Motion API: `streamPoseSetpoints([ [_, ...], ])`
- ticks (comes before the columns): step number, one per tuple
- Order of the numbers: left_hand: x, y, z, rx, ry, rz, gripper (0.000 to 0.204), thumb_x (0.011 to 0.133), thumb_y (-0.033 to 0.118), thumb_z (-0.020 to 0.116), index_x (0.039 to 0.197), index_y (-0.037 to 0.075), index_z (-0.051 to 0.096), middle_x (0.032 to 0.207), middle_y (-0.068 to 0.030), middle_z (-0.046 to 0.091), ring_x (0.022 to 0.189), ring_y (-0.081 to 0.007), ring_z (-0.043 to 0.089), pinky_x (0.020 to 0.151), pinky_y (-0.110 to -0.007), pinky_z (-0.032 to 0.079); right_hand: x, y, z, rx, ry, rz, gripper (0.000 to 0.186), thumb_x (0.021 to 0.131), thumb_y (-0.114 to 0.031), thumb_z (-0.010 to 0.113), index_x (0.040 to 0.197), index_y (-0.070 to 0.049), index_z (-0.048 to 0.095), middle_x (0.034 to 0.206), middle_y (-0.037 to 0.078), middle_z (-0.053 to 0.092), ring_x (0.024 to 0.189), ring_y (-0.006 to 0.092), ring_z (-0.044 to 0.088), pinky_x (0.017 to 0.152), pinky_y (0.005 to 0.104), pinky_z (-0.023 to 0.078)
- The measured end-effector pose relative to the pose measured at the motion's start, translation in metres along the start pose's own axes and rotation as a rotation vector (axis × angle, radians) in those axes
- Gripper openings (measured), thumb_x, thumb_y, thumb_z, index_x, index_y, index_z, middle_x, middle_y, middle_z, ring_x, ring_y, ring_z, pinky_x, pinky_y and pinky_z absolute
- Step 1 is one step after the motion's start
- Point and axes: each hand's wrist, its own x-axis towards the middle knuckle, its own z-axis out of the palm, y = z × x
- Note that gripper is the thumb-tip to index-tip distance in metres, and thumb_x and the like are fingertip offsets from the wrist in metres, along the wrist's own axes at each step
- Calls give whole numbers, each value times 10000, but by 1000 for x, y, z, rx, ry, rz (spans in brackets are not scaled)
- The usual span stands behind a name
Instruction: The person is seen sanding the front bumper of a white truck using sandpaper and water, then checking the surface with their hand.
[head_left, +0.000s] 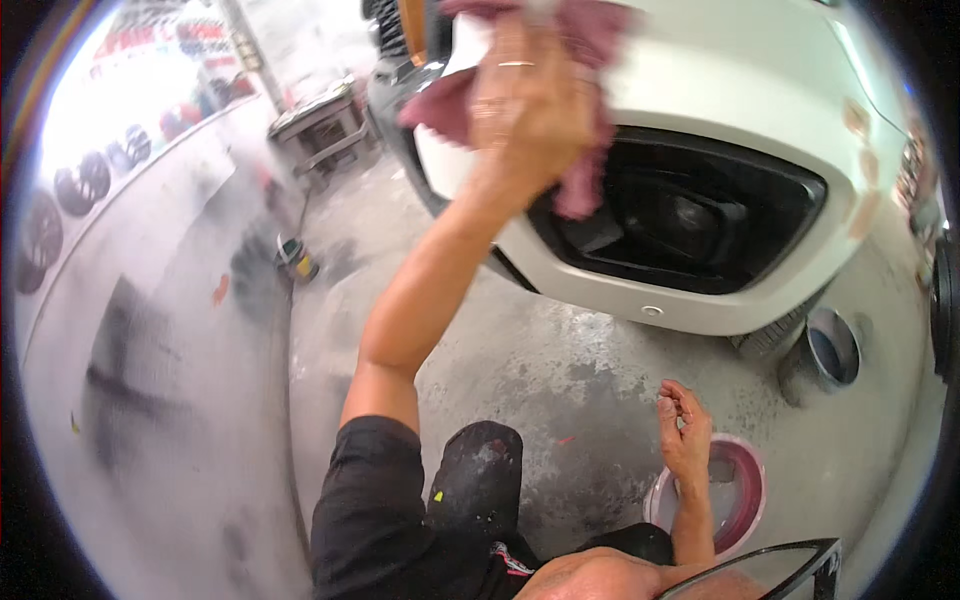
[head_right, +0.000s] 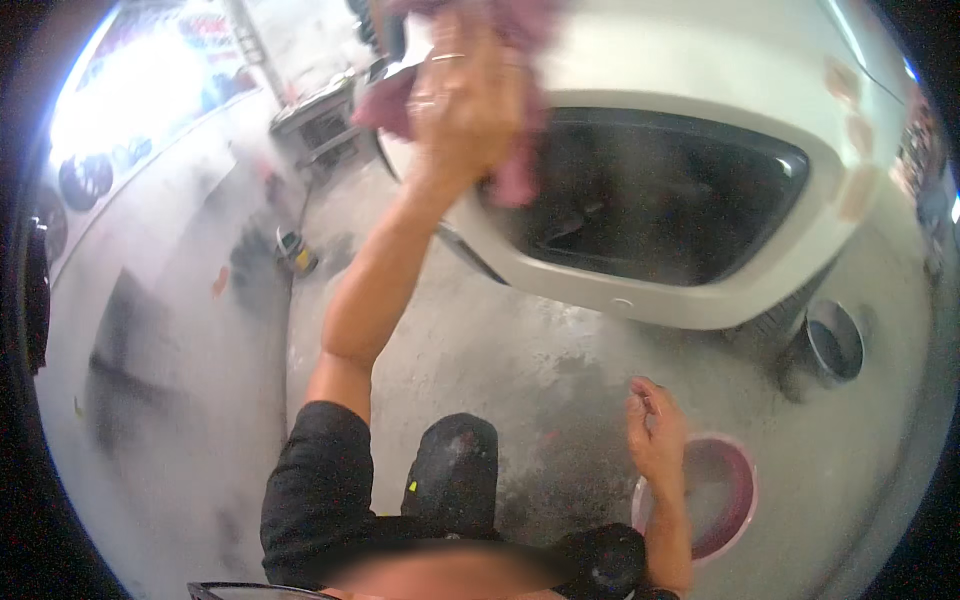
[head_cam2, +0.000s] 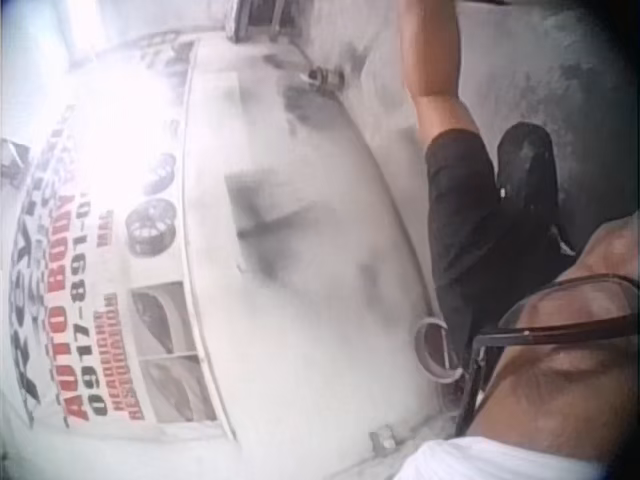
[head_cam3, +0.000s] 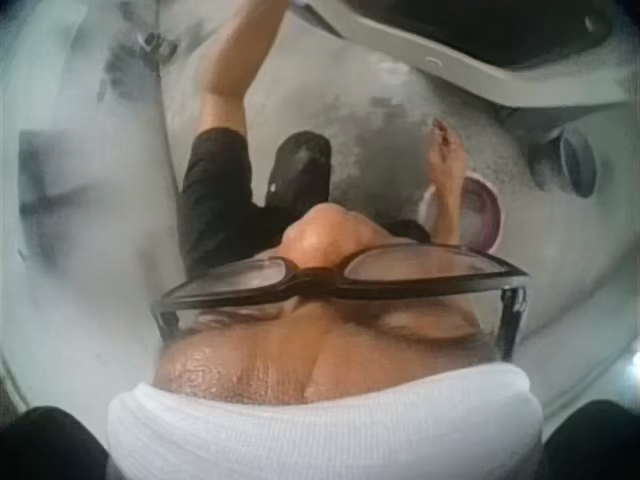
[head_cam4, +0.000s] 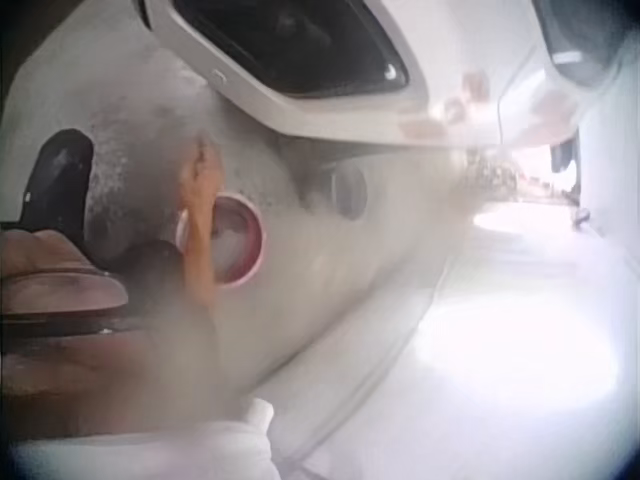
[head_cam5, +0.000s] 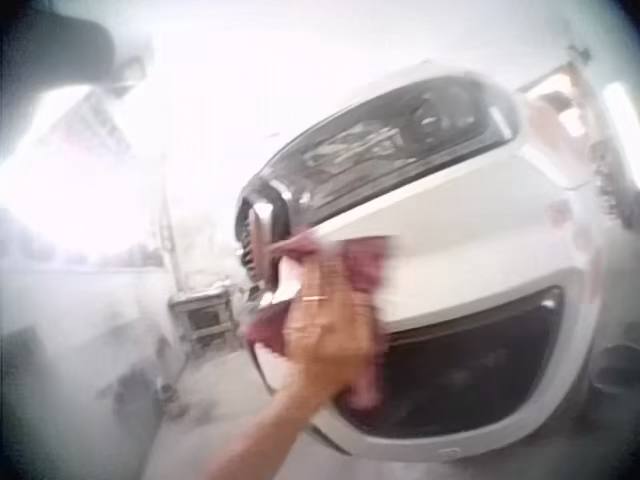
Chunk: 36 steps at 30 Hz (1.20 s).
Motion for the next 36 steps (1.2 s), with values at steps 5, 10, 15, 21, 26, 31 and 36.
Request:
streamPoseSetpoints([
  [5, -13, 15, -44, 600, 3, 50, 264, 735, 171, 604, 927, 8, 684, 956, -176, 656, 1036, -332, 632, 990, -493, 486, 11, 14, 9, -26, 18, -113, 253, 941, -113, 584, 1142, 32, 636, 1016, 172, 676, 904, 259, 663, 828, 358, 514],
  [10, -110, -6, -70, 138, 153, -563, 507, 984, 225, 453, 1298, -173, 450, 1349, -391, 445, 1291, -540, 394, 1115, -571, 293, -6, 16, -1, -26, -6, -25, 252, 942, -125, 592, 1136, 27, 644, 1025, 170, 680, 894, 261, 670, 814, 351, 520],
  [15, -170, 138, -21, 12, 101, -1055, 559, 1014, 221, 360, 1402, -179, 317, 1498, -391, 244, 1419, -499, 221, 1185, -484, 184, -8, 21, 2, 21, 14, -70, 271, 971, -178, 613, 1153, 19, 647, 1017, 111, 686, 859, 162, 635, 785, 299, 510],
  [21, -169, 134, -32, 118, -604, -1145, 618, 864, 178, 534, 1352, -179, 404, 1303, -406, 452, 1174, -545, 457, 1037, -566, 349, -14, 12, -7, 5, -10, -32, 269, 969, -162, 602, 1164, 19, 641, 1015, 130, 685, 885, 195, 654, 797, 317, 515],
  [26, -67, 73, -46, 566, -128, -338, 458, 829, 84, 535, 1236, -126, 516, 1036, -290, 552, 944, -490, 542, 852, -572, 440, -12, 15, -8, -2, -12, -12, 285, 926, -153, 615, 1159, 8, 640, 998, 168, 678, 882, 287, 668, 800, 367, 513],
  [31, -6, 32, -63, 497, -239, -262, 101, 826, 57, 537, 918, 25, 562, 868, -164, 557, 849, -376, 590, 756, -482, 472, 0, 15, -4, -27, -63, -20, 284, 915, -146, 626, 1152, 9, 643, 976, 173, 674, 870, 295, 665, 789, 368, 512],
  [36, -116, 22, -60, 490, -88, -538, 250, 927, 114, 436, 995, -87, 568, 946, -299, 573, 872, -434, 575, 785, -534, 439, -1, 16, 1, -42, -53, -134, 261, 946, -155, 625, 1134, 24, 650, 971, 148, 678, 811, 209, 647, 741, 325, 518],
])
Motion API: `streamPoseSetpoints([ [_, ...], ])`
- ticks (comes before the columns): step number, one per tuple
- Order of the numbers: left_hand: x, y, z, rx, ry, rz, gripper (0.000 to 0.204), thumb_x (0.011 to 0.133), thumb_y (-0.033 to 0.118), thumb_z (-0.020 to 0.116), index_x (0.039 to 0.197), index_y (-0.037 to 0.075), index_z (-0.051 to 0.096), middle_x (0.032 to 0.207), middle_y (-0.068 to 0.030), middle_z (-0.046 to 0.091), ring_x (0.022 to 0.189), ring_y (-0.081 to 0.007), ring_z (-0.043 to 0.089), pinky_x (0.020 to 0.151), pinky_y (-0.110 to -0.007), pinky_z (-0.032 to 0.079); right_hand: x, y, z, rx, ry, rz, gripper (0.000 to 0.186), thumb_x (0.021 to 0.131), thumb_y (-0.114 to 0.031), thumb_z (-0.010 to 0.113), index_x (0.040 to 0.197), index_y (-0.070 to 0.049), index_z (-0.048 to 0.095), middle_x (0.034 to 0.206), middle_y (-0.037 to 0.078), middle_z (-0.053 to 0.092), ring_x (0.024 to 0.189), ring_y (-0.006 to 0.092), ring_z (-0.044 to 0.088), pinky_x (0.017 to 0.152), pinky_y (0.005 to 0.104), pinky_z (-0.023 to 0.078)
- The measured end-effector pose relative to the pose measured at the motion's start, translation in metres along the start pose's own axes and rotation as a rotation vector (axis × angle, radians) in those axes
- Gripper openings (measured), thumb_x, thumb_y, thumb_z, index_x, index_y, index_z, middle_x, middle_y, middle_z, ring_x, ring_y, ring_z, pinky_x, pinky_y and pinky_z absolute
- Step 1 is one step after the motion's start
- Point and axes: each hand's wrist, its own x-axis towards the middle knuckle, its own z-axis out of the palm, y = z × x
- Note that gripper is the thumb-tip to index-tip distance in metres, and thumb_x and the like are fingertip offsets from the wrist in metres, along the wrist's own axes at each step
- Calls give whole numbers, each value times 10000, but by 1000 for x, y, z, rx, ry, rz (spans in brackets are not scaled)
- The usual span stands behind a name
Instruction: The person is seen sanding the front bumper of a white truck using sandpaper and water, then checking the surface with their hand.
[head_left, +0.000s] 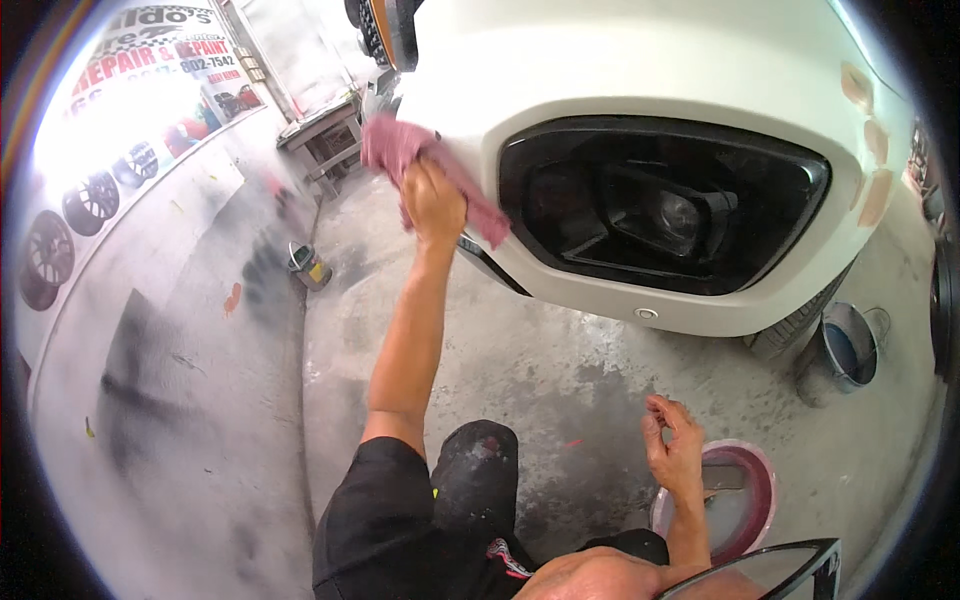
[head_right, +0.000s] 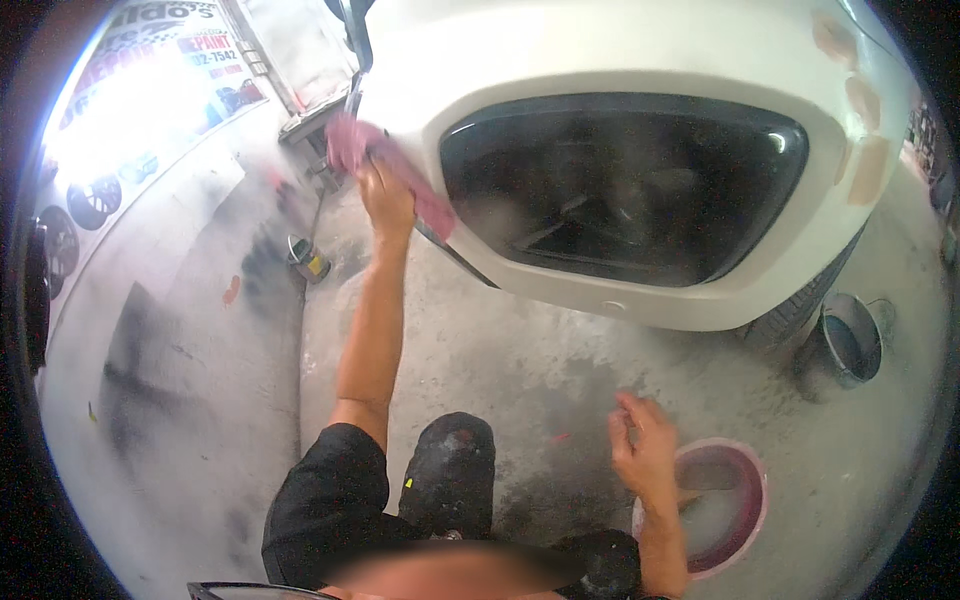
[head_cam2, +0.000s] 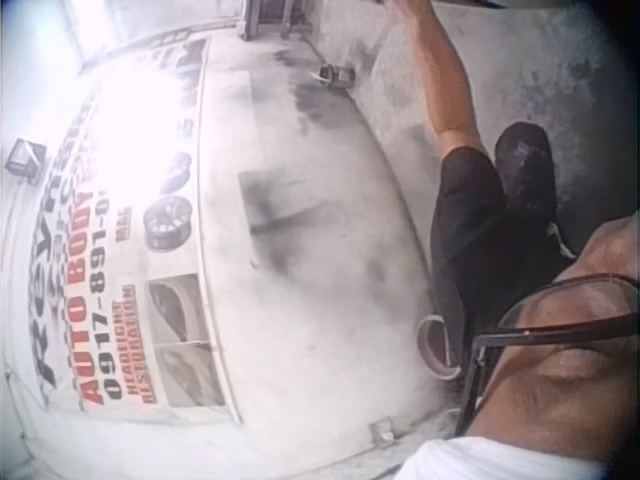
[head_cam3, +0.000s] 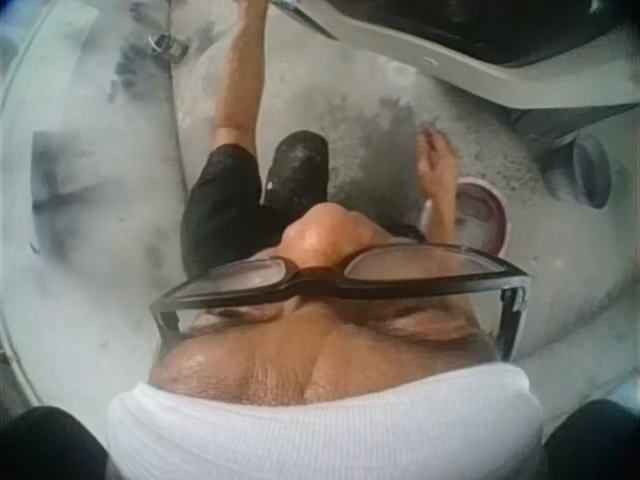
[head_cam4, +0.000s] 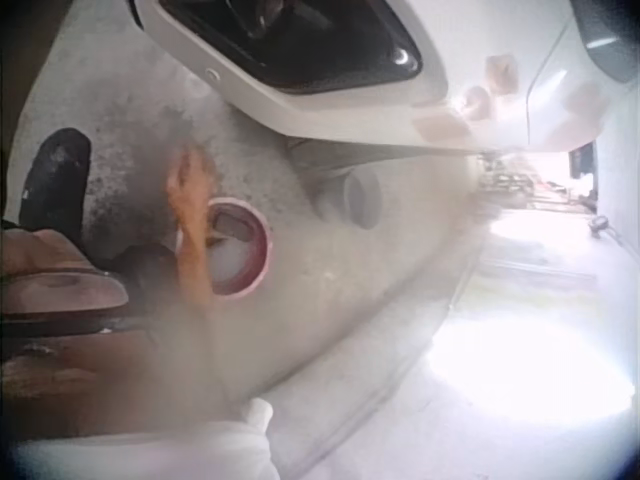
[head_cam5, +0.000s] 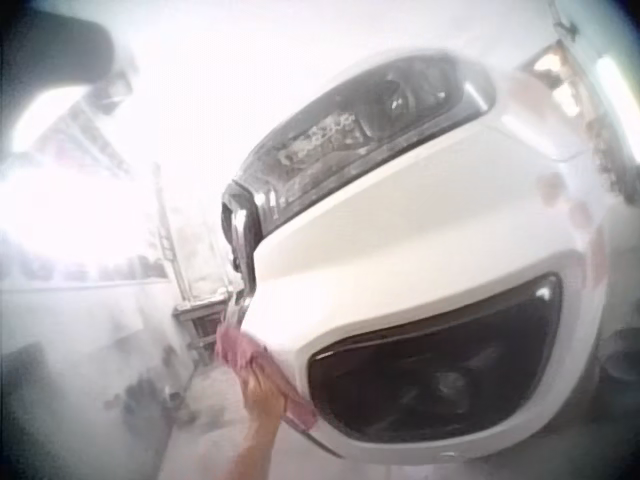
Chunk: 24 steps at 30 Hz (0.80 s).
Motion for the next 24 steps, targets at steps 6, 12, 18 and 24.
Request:
streamPoseSetpoints([
  [6, -9, 36, -13, -564, -132, -737, 349, 955, 89, 429, 1199, -139, 533, 1100, -371, 552, 1013, -511, 544, 911, -529, 420, -16, 7, -8, -13, 25, 39, 257, 933, -146, 637, 1131, 17, 654, 955, 136, 681, 807, 193, 641, 736, 319, 516],
  [12, 37, 32, -41, -492, -165, -658, 717, 821, 193, 619, 1426, -93, 362, 1401, -320, 384, 1329, -436, 356, 1140, -450, 278, -20, -9, -12, 5, 0, 132, 259, 896, -111, 636, 1121, 16, 655, 968, 171, 692, 846, 270, 679, 769, 359, 522],
  [18, 29, 6, -22, -786, -121, -795, 668, 808, 223, 632, 1391, -37, 437, 1372, -237, 410, 1297, -366, 395, 1124, -414, 298, -10, 2, -6, -1, 17, 139, 249, 890, -99, 644, 1111, 16, 656, 973, 172, 691, 831, 264, 679, 763, 355, 526],
  [24, 39, 1, -21, -845, -156, -943, 565, 927, 294, 662, 1359, -19, 474, 1130, -111, 567, 1022, -198, 570, 883, -315, 476, -1, 7, 8, -18, -29, 52, 247, 872, -72, 668, 1106, 7, 662, 969, 167, 688, 828, 268, 685, 757, 352, 529],
])
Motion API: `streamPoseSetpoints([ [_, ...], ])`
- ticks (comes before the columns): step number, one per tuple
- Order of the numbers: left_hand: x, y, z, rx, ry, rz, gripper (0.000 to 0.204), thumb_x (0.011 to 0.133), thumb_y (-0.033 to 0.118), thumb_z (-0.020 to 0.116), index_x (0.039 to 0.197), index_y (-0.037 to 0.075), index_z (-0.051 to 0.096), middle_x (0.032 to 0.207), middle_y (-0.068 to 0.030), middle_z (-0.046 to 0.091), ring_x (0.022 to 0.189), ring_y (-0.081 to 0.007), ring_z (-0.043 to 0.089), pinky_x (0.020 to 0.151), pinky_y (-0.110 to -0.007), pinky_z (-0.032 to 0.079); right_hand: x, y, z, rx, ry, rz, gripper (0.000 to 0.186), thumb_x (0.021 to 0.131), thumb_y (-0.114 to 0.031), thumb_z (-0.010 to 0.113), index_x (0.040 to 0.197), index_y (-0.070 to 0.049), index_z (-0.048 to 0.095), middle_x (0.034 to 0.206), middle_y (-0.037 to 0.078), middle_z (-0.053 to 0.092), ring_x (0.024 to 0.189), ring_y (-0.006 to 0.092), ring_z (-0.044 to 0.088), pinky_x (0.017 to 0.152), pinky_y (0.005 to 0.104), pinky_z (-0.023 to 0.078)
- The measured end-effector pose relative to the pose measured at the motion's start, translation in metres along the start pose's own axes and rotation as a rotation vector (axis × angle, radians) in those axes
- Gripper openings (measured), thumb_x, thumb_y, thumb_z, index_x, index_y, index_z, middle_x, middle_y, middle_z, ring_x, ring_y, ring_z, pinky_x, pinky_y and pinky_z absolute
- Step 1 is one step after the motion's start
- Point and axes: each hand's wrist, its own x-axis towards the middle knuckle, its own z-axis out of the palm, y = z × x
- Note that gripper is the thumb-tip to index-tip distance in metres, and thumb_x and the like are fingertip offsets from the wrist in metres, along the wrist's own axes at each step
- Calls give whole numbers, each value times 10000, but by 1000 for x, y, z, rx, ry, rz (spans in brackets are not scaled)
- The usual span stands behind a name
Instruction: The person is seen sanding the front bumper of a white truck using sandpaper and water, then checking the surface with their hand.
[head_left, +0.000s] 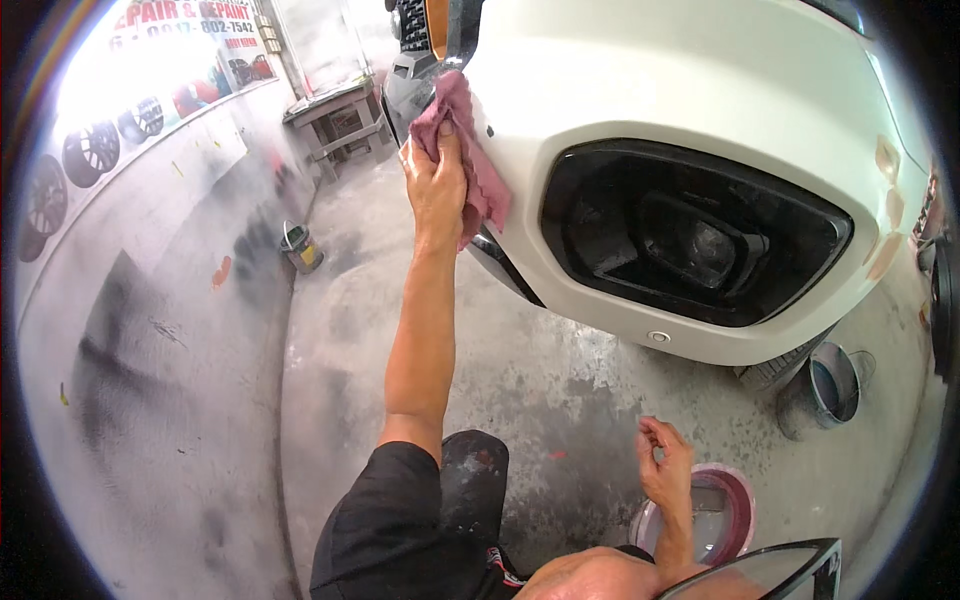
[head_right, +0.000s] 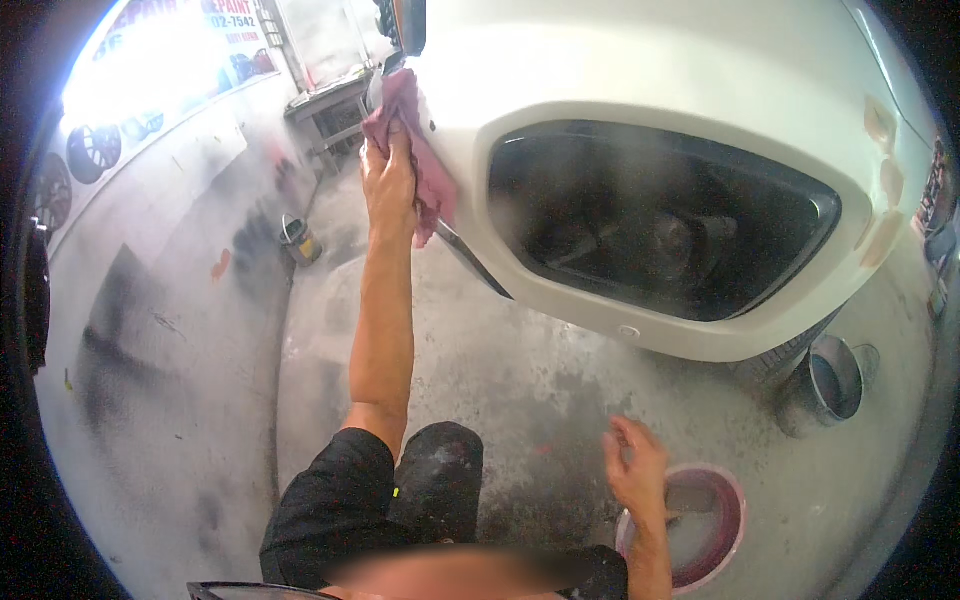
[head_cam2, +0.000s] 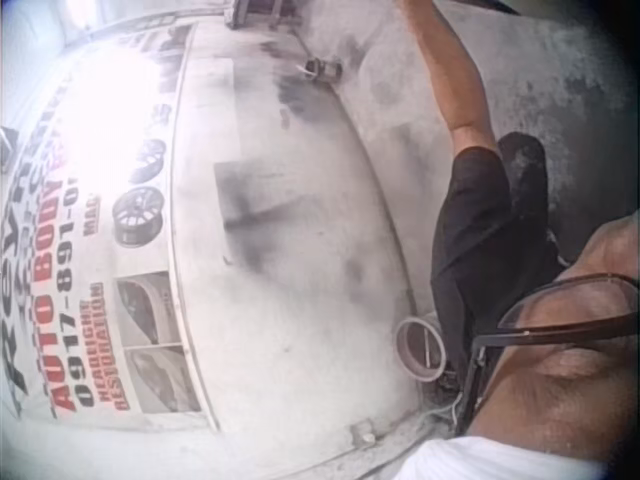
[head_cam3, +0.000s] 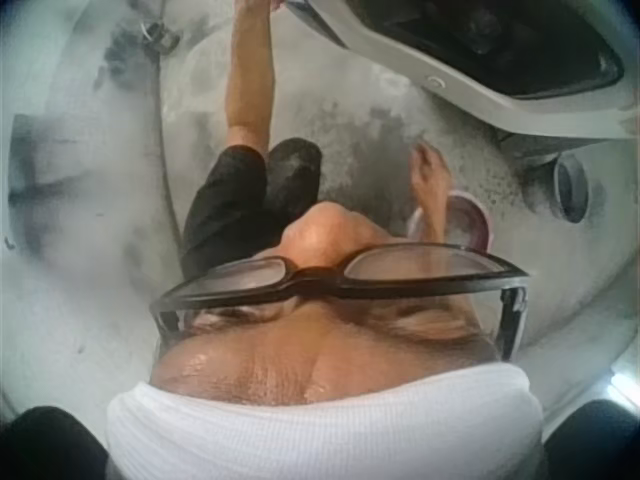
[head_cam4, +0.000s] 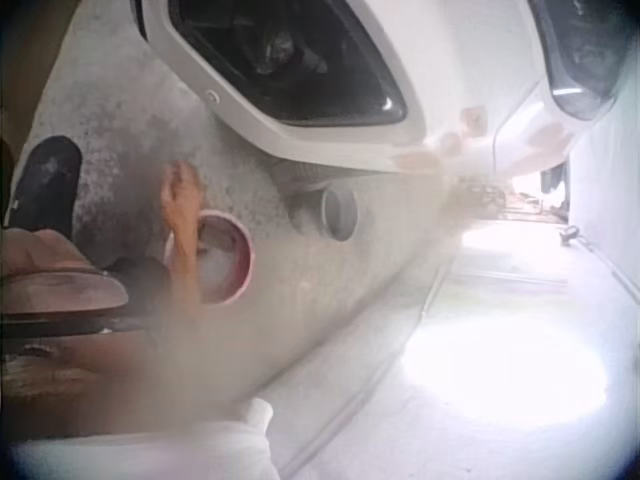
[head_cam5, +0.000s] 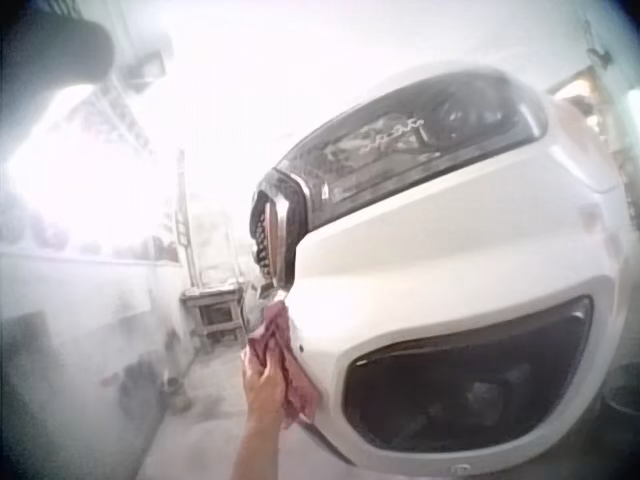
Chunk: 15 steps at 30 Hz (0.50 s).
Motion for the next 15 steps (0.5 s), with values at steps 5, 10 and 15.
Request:
streamPoseSetpoints([
  [5, -10, 2, -4, 159, -137, 146, 920, 764, 410, 807, 1463, 20, 353, 1436, -215, 292, 1372, -344, 293, 1125, -399, 320, 0, -4, 3, -22, -29, 43, 247, 886, -111, 662, 1111, -9, 664, 967, 166, 691, 830, 278, 689, 761, 359, 532],
  [10, 7, 13, -12, -54, -198, 4, 812, 778, 358, 765, 1436, 49, 403, 1376, -194, 362, 1302, -336, 380, 1106, -402, 342, 3, -6, 5, -30, -10, 27, 241, 888, -122, 658, 1100, -8, 666, 945, 155, 693, 826, 275, 690, 758, 364, 534],
  [15, 14, -17, -23, 113, -298, 158, 651, 753, 222, 712, 1330, 19, 489, 1366, -194, 378, 1264, -314, 420, 1084, -391, 356, 5, -12, 8, -5, -21, 9, 236, 887, -119, 657, 1097, -13, 670, 941, 155, 694, 824, 268, 690, 751, 359, 535],
])
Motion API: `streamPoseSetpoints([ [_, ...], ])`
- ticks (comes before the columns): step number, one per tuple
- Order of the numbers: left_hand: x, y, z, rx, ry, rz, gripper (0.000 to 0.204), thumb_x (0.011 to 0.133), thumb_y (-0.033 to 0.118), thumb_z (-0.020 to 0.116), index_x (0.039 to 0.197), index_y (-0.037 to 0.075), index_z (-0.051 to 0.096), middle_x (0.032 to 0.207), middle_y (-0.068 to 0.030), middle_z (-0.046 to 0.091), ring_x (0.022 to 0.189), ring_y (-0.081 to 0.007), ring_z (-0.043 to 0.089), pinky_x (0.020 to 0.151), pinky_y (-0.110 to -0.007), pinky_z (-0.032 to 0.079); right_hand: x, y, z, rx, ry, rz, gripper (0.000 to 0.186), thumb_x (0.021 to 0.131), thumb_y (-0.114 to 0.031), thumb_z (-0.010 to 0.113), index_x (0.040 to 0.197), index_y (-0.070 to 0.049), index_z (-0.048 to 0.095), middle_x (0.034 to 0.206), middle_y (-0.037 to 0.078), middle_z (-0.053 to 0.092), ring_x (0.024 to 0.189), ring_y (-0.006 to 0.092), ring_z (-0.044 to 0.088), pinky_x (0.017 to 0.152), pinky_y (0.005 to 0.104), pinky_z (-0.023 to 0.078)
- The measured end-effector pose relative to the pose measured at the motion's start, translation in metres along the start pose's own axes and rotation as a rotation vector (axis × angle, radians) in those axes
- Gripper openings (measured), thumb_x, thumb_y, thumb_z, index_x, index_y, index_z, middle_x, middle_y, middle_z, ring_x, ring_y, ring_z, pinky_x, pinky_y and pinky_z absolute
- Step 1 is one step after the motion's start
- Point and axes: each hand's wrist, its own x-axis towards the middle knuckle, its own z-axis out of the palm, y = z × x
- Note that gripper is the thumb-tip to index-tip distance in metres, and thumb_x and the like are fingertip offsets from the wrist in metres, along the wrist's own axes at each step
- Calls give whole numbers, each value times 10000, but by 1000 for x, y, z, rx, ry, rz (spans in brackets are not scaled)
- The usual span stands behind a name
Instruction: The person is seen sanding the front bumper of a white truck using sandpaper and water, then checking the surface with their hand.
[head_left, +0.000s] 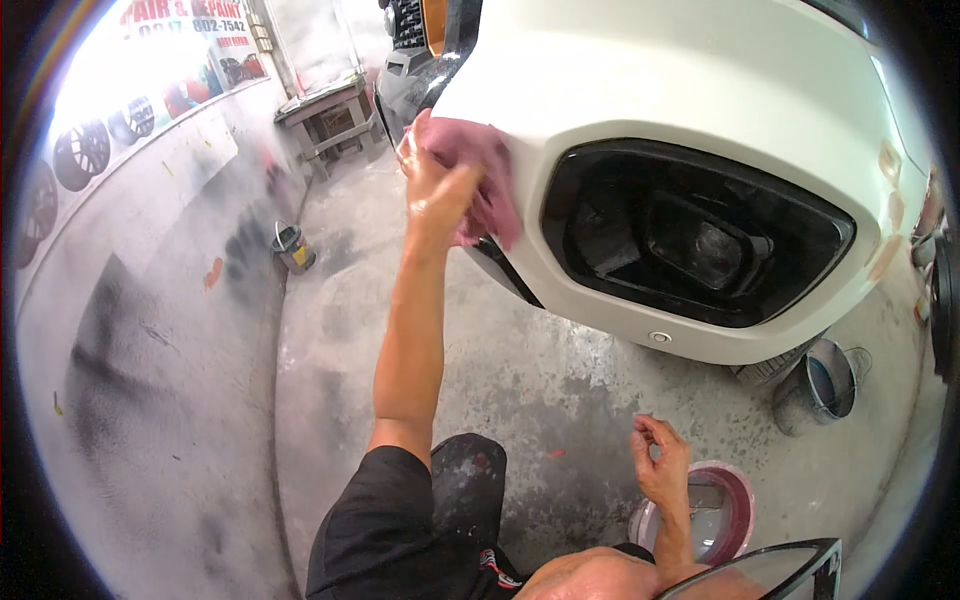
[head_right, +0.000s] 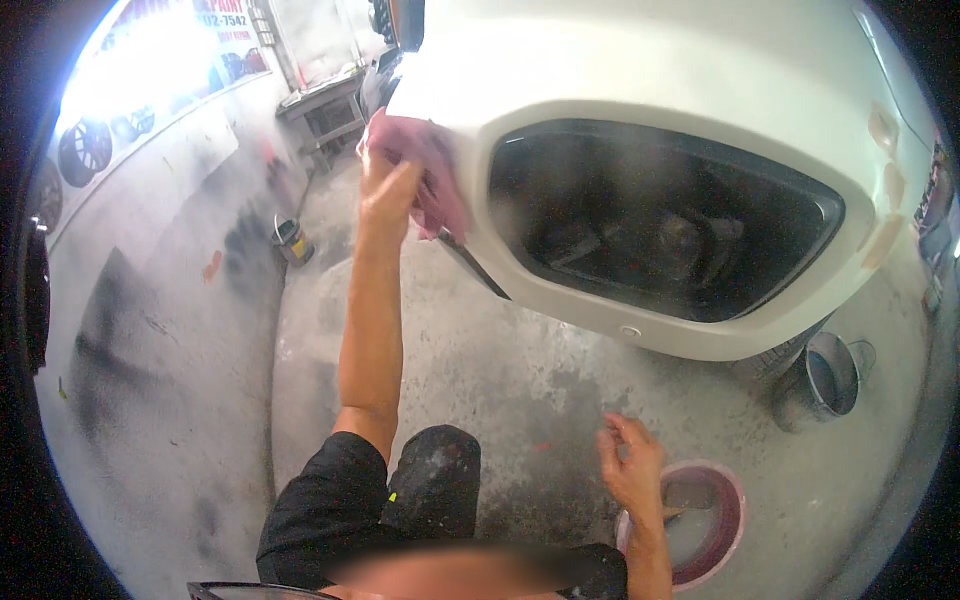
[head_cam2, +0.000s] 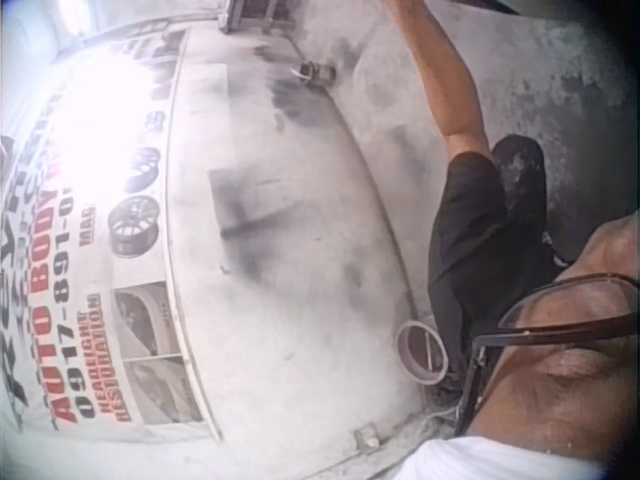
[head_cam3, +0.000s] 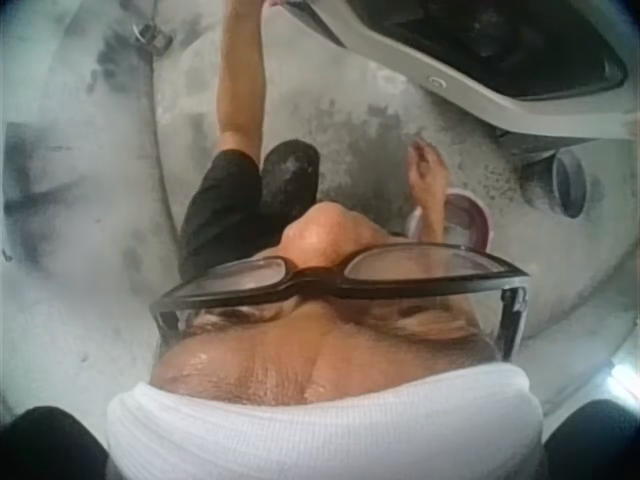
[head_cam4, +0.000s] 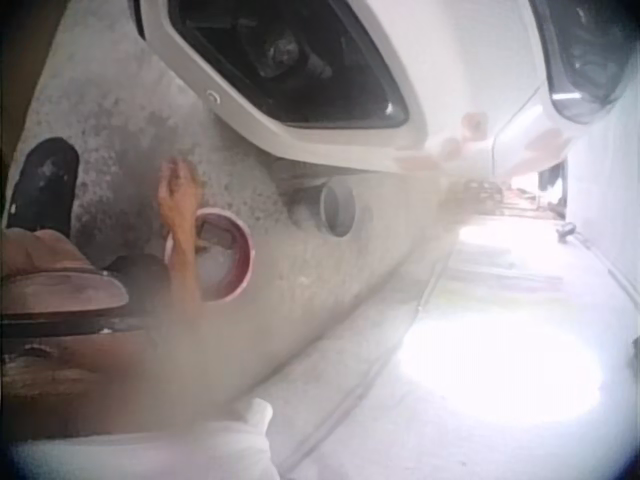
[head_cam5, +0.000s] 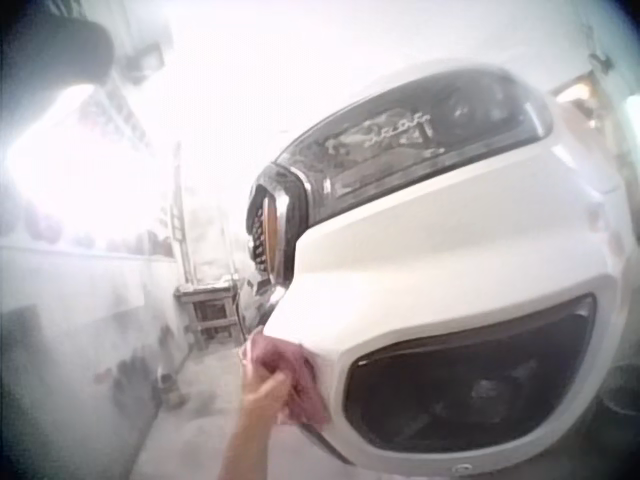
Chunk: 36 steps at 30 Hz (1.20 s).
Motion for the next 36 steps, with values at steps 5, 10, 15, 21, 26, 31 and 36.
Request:
streamPoseSetpoints([
  [5, -4, 33, 20, -213, 261, -66, 538, 793, 112, 653, 1313, 14, 553, 1381, -189, 446, 1259, -282, 471, 1051, -358, 389, -5, 1, -2, -28, 10, -16, 239, 875, -99, 667, 1096, -8, 670, 945, 161, 694, 824, 261, 691, 753, 349, 534],
  [10, -7, 11, 9, -141, 266, 69, 367, 839, 56, 609, 1197, -15, 655, 1206, -148, 607, 1167, -270, 566, 1029, -361, 416, -3, -5, -3, 0, 40, -33, 238, 876, -100, 667, 1095, -7, 670, 953, 161, 696, 834, 262, 692, 762, 347, 533],
  [15, -14, 29, 30, -113, 321, 71, 448, 826, 63, 582, 1267, -15, 582, 1332, -174, 480, 1286, -274, 436, 1083, -382, 359, -10, -10, -5, 1, 33, -26, 235, 877, -93, 658, 1095, -5, 667, 955, 157, 695, 841, 266, 690, 767, 346, 532],
  [21, 9, 17, 23, -241, 420, 68, 313, 847, 40, 531, 1130, -31, 644, 1128, -149, 631, 1030, -278, 620, 939, -342, 467, -15, -18, -10, -31, 35, -45, 224, 884, -91, 645, 1088, 0, 663, 954, 160, 690, 833, 266, 684, 770, 343, 526],
  [26, -5, 5, 30, -115, 451, 88, 371, 805, -45, 532, 1162, -25, 627, 1143, -153, 621, 1091, -277, 590, 976, -353, 441, -22, -6, -19, 3, 178, 25, 247, 904, -114, 635, 1122, -3, 667, 975, 145, 704, 844, 224, 682, 789, 337, 521],
  [31, -20, 17, 61, -146, 514, 76, 480, 842, 6, 545, 1321, -9, 507, 1341, -132, 470, 1228, -233, 477, 1053, -321, 365, -35, 11, -43, -13, 270, 137, 235, 907, -119, 643, 1104, 2, 680, 980, 145, 714, 855, 207, 681, 801, 330, 521],
  [36, -6, 32, 42, -228, 507, 39, 493, 843, 109, 647, 1308, -19, 542, 1270, -158, 555, 1188, -287, 525, 1039, -351, 392, -43, 9, -42, -29, 328, 114, 212, 909, -122, 646, 1071, 7, 691, 973, 142, 713, 853, 209, 678, 794, 325, 520],
])
